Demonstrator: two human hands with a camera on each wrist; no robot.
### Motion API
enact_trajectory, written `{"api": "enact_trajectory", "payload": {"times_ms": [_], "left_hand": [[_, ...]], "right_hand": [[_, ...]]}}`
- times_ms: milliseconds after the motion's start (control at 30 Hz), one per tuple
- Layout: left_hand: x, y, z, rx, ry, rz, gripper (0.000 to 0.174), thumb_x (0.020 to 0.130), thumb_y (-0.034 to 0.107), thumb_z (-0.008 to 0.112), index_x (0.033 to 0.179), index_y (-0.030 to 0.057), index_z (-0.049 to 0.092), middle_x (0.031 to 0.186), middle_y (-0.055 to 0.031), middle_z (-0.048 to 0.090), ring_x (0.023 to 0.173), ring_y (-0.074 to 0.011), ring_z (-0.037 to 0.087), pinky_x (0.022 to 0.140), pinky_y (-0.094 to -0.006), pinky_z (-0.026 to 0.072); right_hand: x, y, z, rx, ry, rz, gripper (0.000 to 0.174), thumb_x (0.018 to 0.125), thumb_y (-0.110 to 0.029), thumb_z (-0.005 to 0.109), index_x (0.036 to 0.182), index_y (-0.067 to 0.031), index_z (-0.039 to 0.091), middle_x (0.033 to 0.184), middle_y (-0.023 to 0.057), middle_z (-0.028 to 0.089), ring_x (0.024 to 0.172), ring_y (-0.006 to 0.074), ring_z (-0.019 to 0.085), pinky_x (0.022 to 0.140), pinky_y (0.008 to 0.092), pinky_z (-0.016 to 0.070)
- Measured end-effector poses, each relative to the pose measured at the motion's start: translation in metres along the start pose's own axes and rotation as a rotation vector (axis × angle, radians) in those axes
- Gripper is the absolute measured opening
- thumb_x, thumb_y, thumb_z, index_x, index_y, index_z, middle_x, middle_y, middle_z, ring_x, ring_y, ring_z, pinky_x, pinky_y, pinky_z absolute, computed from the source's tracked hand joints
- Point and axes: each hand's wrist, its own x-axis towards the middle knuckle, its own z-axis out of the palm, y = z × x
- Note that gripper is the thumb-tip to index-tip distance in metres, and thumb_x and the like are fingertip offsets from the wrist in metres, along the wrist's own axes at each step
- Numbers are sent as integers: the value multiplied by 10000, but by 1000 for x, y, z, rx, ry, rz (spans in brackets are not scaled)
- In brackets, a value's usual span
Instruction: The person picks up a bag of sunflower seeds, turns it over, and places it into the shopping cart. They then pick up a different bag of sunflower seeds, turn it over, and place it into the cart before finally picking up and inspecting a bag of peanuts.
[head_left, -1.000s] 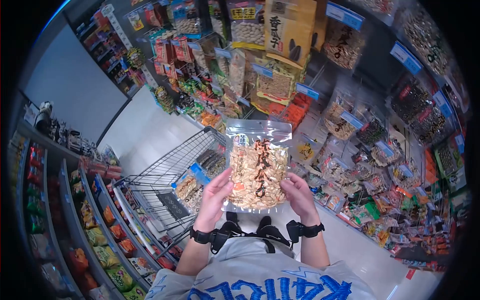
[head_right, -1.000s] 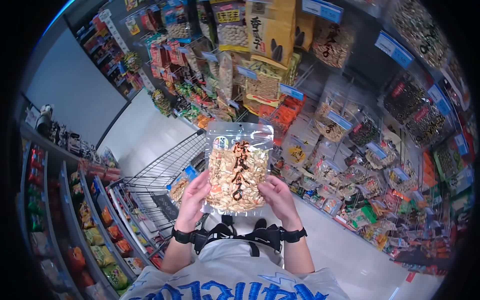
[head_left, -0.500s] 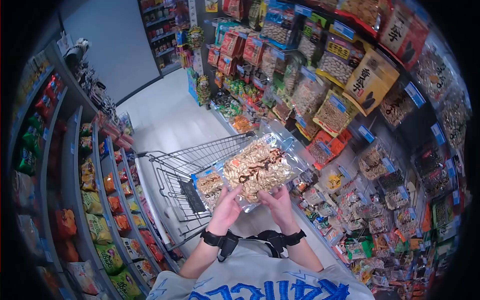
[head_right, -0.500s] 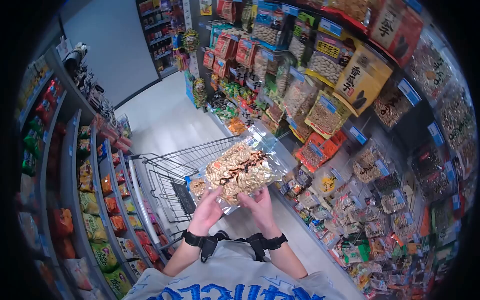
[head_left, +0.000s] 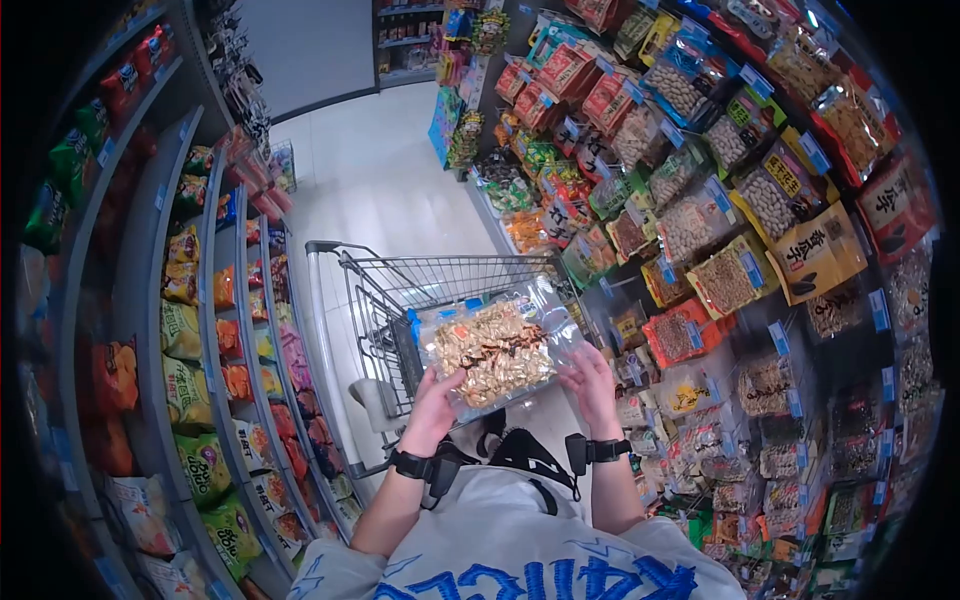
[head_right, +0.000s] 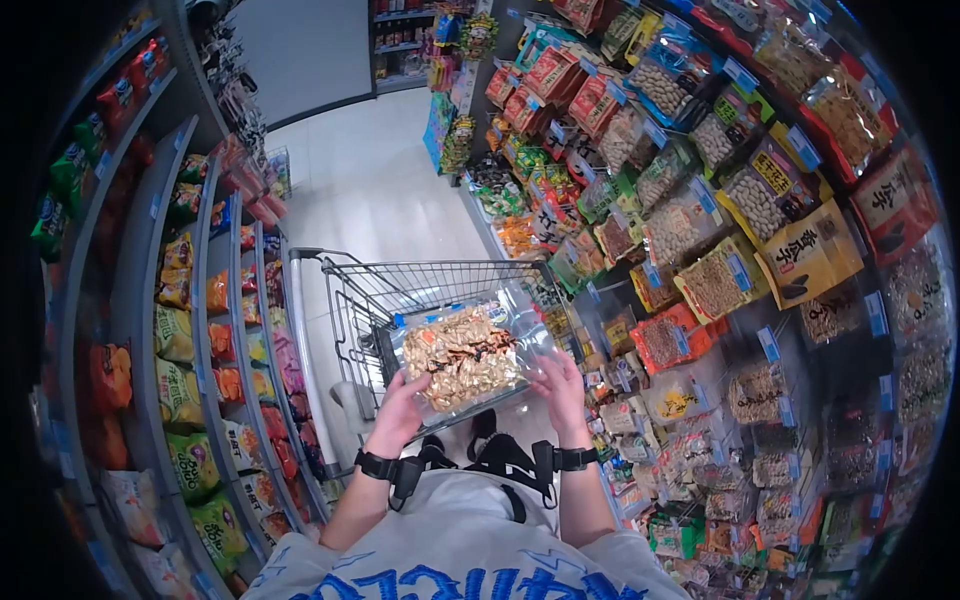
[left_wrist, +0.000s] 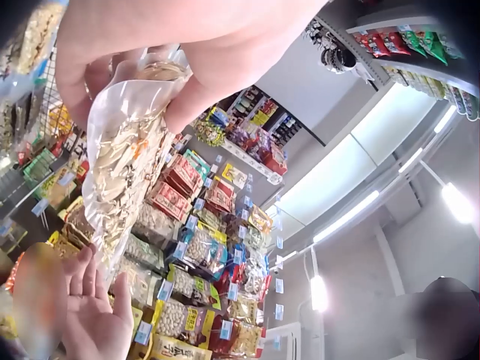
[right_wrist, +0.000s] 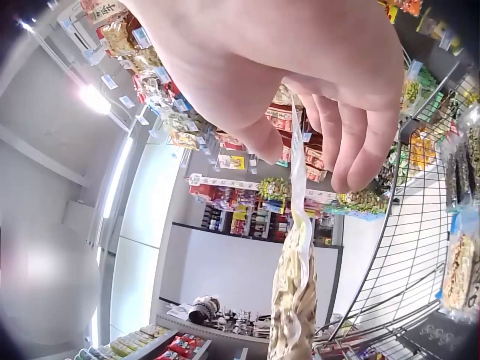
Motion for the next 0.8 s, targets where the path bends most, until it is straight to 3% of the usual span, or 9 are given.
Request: {"api": "enact_trajectory", "payload": {"times_ms": [100, 167, 200, 267, 400, 433, 467, 567, 800], "left_hand": [[18, -6, -12, 34, 104, -9, 601, 880, 136, 697, 1347, 107, 320, 1235, -83, 559, 1127, -230, 578, 872, -420, 519], [37, -12, -18, 38, 315, -13, 431, 892, 184, 699, 1172, 101, 382, 1138, -72, 566, 1071, -248, 585, 951, -481, 471], [48, -16, -25, 38, 330, -11, 431, 892, 184, 699, 1172, 101, 382, 1138, -72, 566, 1071, -248, 585, 951, -481, 471], [71, -22, -45, 157, 353, -41, 555, 897, 235, 698, 1268, 75, 318, 1199, -116, 504, 1070, -248, 571, 829, -412, 520], [109, -30, -76, 280, 357, -100, 361, 917, 255, 671, 1111, 116, 400, 1057, -89, 563, 996, -212, 585, 770, -426, 519], [116, -33, -79, 282, 420, -108, 301, 910, 230, 667, 1043, 130, 416, 1005, -69, 576, 918, -196, 599, 740, -385, 504], [125, -34, -82, 288, 443, -111, 301, 910, 230, 667, 1043, 130, 416, 1005, -69, 576, 918, -196, 599, 740, -385, 504], [151, -35, -80, 455, 603, -76, 336, 883, 181, 661, 1153, 113, 472, 985, -28, 574, 774, -142, 586, 624, -254, 453], [237, -42, -127, 483, 743, -80, 325, 851, 62, 672, 1152, 100, 557, 915, -11, 602, 741, -98, 553, 591, -256, 456]], "right_hand": [[33, 16, -13, -44, -27, 18, 367, 942, -125, 608, 1274, -14, 495, 1007, 76, 675, 838, 183, 687, 686, 279, 545], [51, 29, -20, -122, -32, 26, 325, 927, -95, 613, 1227, 1, 529, 953, 98, 696, 751, 177, 683, 633, 268, 542], [58, 33, -18, -119, -38, 40, 325, 927, -95, 613, 1227, 1, 529, 953, 98, 696, 751, 177, 683, 633, 268, 542], [77, 42, -16, -258, -60, 80, 346, 913, -91, 630, 1225, 10, 520, 943, 96, 695, 748, 176, 678, 637, 269, 540], [124, 75, -24, -299, -89, 197, 369, 897, -102, 654, 1217, 11, 509, 931, 95, 690, 745, 174, 671, 623, 271, 533], [136, 84, -27, -300, -109, 228, 400, 885, -90, 668, 1226, 10, 486, 970, 116, 698, 756, 196, 690, 630, 280, 551], [149, 92, -30, -290, -116, 249, 400, 885, -90, 668, 1226, 10, 486, 970, 116, 698, 756, 196, 690, 630, 280, 551], [185, 107, -32, -327, -146, 337, 398, 879, -85, 666, 1219, -3, 476, 968, 113, 688, 760, 197, 686, 621, 284, 546], [289, 164, -36, -368, -194, 567, 436, 889, -77, 636, 1260, -33, 412, 976, 132, 637, 760, 207, 678, 601, 302, 538]]}}
